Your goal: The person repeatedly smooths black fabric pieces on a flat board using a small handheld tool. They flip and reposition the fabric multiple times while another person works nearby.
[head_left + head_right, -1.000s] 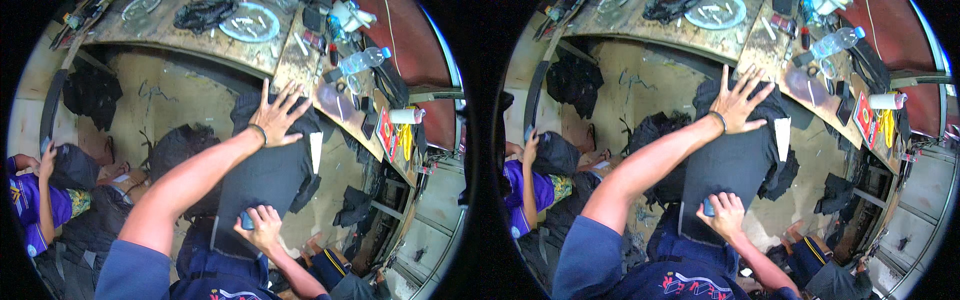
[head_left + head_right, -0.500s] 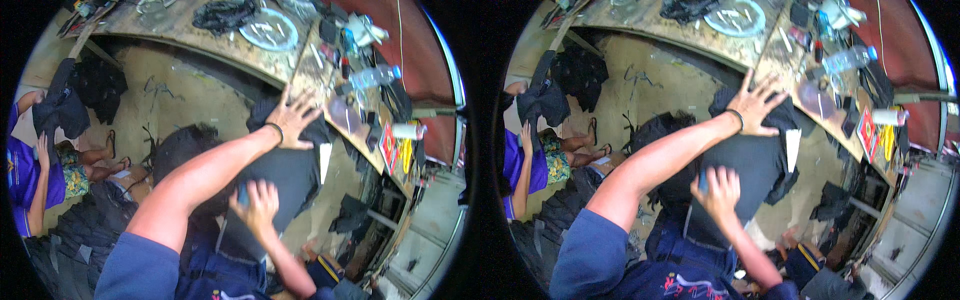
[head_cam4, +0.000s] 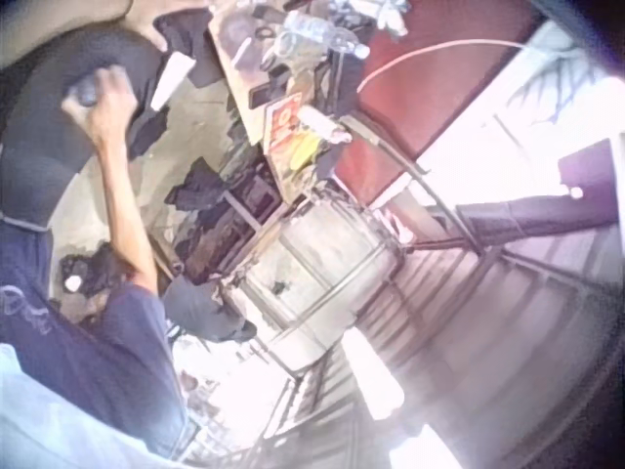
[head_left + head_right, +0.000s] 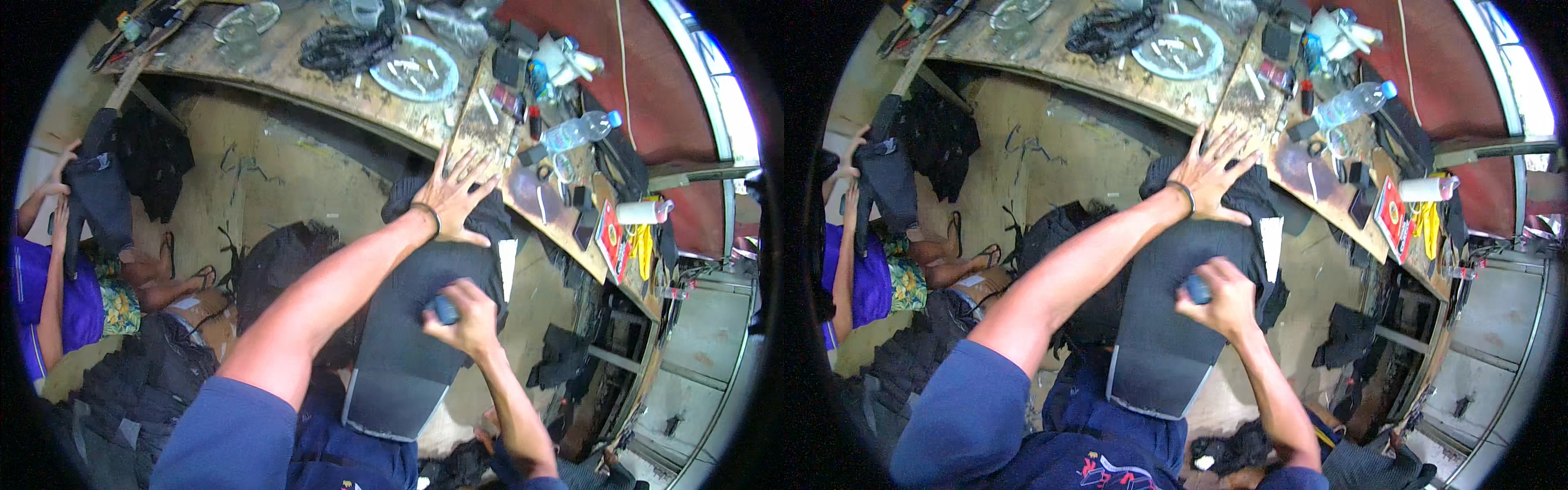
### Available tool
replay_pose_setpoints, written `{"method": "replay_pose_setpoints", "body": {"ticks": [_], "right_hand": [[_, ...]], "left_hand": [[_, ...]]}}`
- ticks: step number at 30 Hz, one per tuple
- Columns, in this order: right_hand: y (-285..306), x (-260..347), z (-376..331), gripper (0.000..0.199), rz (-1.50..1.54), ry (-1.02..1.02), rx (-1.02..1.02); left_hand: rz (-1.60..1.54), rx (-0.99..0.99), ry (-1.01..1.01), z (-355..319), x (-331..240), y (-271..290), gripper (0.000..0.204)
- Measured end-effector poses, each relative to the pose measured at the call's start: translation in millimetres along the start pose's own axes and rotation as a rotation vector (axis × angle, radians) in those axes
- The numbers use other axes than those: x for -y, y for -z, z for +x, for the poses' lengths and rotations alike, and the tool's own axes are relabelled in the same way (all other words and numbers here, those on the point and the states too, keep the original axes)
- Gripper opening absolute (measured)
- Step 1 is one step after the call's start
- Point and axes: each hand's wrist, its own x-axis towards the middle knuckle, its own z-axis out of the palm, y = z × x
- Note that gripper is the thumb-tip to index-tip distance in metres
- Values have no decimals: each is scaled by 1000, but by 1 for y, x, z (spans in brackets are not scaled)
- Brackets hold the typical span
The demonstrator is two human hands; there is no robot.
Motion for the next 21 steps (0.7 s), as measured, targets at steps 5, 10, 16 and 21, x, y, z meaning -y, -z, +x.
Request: {"method": "replay_pose_setpoints", "body": {"ticks": [5, 10, 16, 21], "right_hand": [[32, -48, -23, 66, 386, -790, -11], [20, -74, -46, 72, 374, -939, 158], [30, 35, -149, 70, 303, -816, 112], [27, 102, -254, 84, 135, -890, 767]], "left_hand": [[99, -321, 90, -37, -26, 34, 94], [-994, -159, 1015, -209, -61, 10, 88], [-849, -206, 826, -385, -182, 17, 61], [-433, 273, 1112, -439, -183, 163, 56]]}}
